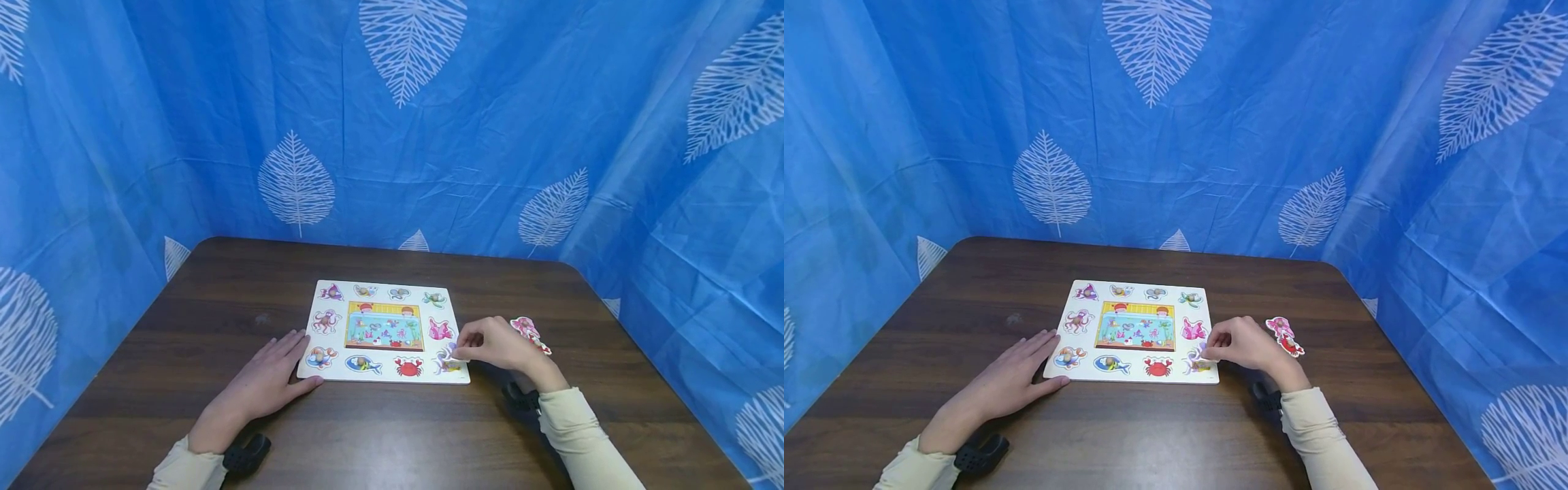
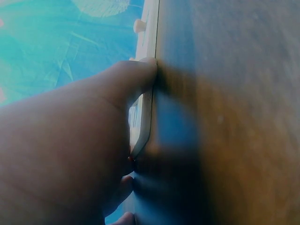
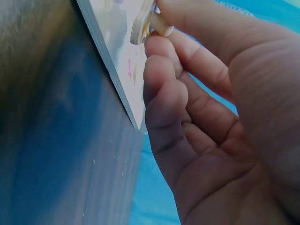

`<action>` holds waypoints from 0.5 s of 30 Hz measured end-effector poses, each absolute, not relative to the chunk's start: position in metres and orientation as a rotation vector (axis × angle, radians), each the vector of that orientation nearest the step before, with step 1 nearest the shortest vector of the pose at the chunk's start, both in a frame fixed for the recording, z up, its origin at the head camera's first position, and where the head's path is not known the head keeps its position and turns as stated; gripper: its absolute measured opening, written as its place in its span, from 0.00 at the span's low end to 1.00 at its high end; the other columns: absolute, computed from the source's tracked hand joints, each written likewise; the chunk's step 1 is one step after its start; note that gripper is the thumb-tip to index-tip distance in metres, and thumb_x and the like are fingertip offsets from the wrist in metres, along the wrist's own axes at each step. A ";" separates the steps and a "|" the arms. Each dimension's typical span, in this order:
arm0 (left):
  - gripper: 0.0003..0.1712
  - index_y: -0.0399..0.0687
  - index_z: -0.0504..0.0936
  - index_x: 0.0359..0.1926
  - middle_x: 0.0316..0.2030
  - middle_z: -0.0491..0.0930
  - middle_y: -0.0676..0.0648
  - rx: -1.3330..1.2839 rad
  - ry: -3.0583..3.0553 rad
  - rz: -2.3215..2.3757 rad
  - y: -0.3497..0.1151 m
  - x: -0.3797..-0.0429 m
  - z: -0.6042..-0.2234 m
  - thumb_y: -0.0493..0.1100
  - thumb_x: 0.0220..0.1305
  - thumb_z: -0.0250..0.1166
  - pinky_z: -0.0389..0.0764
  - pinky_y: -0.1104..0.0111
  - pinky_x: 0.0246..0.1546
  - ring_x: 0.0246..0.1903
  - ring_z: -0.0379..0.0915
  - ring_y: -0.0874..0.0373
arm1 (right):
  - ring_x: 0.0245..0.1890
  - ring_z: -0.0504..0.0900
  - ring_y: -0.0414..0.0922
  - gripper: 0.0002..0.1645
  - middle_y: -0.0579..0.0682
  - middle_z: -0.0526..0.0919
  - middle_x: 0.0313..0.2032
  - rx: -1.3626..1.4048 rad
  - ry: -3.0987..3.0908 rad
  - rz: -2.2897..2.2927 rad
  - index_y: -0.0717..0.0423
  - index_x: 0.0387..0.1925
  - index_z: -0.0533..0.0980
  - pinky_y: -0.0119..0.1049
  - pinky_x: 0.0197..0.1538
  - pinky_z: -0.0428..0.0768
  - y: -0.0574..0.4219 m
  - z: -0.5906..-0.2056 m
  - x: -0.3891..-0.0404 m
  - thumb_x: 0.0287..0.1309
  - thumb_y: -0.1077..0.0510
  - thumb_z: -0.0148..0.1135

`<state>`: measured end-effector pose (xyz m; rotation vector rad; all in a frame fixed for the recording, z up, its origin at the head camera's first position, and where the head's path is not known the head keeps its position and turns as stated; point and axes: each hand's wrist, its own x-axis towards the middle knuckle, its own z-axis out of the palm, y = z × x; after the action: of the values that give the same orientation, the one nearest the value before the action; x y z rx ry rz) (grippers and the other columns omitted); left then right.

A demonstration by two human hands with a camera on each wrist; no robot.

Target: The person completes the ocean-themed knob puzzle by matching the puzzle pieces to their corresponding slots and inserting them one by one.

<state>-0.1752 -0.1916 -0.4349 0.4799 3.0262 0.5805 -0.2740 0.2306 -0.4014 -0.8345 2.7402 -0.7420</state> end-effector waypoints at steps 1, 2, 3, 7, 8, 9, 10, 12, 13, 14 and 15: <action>0.48 0.33 0.67 0.73 0.73 0.66 0.32 0.480 3.027 0.580 -0.192 -0.175 -0.435 0.63 0.67 0.67 0.62 0.39 0.73 0.75 0.59 0.35 | 0.24 0.74 0.36 0.08 0.35 0.81 0.24 -0.853 2.729 -0.745 0.43 0.32 0.86 0.29 0.28 0.75 0.230 -0.402 -0.274 0.56 0.47 0.78; 0.48 0.33 0.67 0.73 0.73 0.66 0.32 0.480 3.027 0.580 -0.191 -0.175 -0.435 0.63 0.67 0.67 0.61 0.39 0.73 0.75 0.59 0.35 | 0.24 0.74 0.36 0.08 0.35 0.81 0.23 -0.869 2.717 -0.750 0.42 0.32 0.86 0.29 0.28 0.76 0.228 -0.404 -0.273 0.56 0.47 0.78; 0.48 0.33 0.67 0.73 0.73 0.66 0.32 0.479 3.026 0.579 -0.191 -0.175 -0.435 0.63 0.67 0.67 0.61 0.39 0.73 0.75 0.59 0.35 | 0.24 0.74 0.35 0.08 0.35 0.80 0.23 -0.886 2.706 -0.753 0.42 0.32 0.86 0.28 0.29 0.76 0.227 -0.405 -0.273 0.56 0.47 0.78; 0.49 0.32 0.67 0.73 0.73 0.66 0.32 0.475 3.024 0.574 -0.191 -0.176 -0.435 0.63 0.67 0.67 0.61 0.39 0.73 0.75 0.59 0.35 | 0.24 0.74 0.34 0.08 0.35 0.80 0.23 -0.930 2.659 -0.765 0.42 0.31 0.86 0.28 0.29 0.77 0.223 -0.410 -0.273 0.55 0.47 0.79; 0.48 0.32 0.67 0.73 0.73 0.66 0.32 0.476 3.024 0.574 -0.191 -0.176 -0.435 0.63 0.67 0.67 0.61 0.39 0.73 0.75 0.59 0.35 | 0.24 0.74 0.34 0.08 0.35 0.81 0.23 -0.934 2.650 -0.763 0.42 0.31 0.86 0.28 0.30 0.77 0.222 -0.411 -0.273 0.56 0.47 0.79; 0.48 0.32 0.67 0.73 0.73 0.66 0.32 0.477 3.024 0.574 -0.191 -0.176 -0.435 0.63 0.67 0.67 0.61 0.39 0.73 0.75 0.59 0.35 | 0.24 0.75 0.34 0.08 0.35 0.80 0.23 -0.939 2.644 -0.761 0.42 0.31 0.85 0.28 0.30 0.77 0.222 -0.412 -0.273 0.56 0.48 0.79; 0.48 0.32 0.67 0.73 0.73 0.66 0.32 0.477 3.024 0.574 -0.191 -0.176 -0.435 0.63 0.67 0.67 0.62 0.39 0.73 0.75 0.59 0.35 | 0.25 0.75 0.34 0.08 0.35 0.81 0.23 -0.942 2.642 -0.758 0.42 0.31 0.85 0.28 0.30 0.77 0.221 -0.413 -0.273 0.55 0.48 0.79; 0.48 0.32 0.67 0.73 0.73 0.66 0.32 0.480 3.025 0.572 -0.191 -0.176 -0.435 0.63 0.67 0.67 0.62 0.39 0.73 0.75 0.59 0.35 | 0.25 0.75 0.34 0.07 0.35 0.81 0.23 -0.950 2.642 -0.751 0.42 0.31 0.85 0.28 0.30 0.78 0.221 -0.415 -0.273 0.56 0.50 0.79; 0.48 0.32 0.67 0.73 0.73 0.66 0.32 0.481 3.026 0.572 -0.191 -0.176 -0.435 0.63 0.67 0.67 0.62 0.39 0.73 0.75 0.59 0.35 | 0.25 0.75 0.34 0.07 0.35 0.81 0.24 -0.953 2.643 -0.747 0.43 0.31 0.85 0.28 0.31 0.78 0.221 -0.416 -0.273 0.56 0.50 0.79; 0.48 0.32 0.67 0.73 0.73 0.66 0.32 0.482 3.027 0.572 -0.191 -0.176 -0.435 0.63 0.67 0.68 0.62 0.39 0.73 0.74 0.59 0.35 | 0.25 0.76 0.34 0.07 0.34 0.81 0.24 -0.958 2.646 -0.740 0.43 0.31 0.85 0.28 0.31 0.79 0.220 -0.416 -0.273 0.56 0.51 0.79; 0.48 0.32 0.67 0.73 0.73 0.66 0.32 0.484 3.028 0.570 -0.191 -0.176 -0.435 0.63 0.67 0.68 0.62 0.39 0.73 0.74 0.60 0.35 | 0.25 0.76 0.34 0.07 0.34 0.81 0.24 -0.962 2.649 -0.736 0.43 0.31 0.85 0.28 0.31 0.79 0.220 -0.417 -0.273 0.56 0.51 0.79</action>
<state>-0.1756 -0.1910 -0.4352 0.4838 3.0282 0.5699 -0.2727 0.2200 -0.4166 -0.9624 2.6493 -0.7362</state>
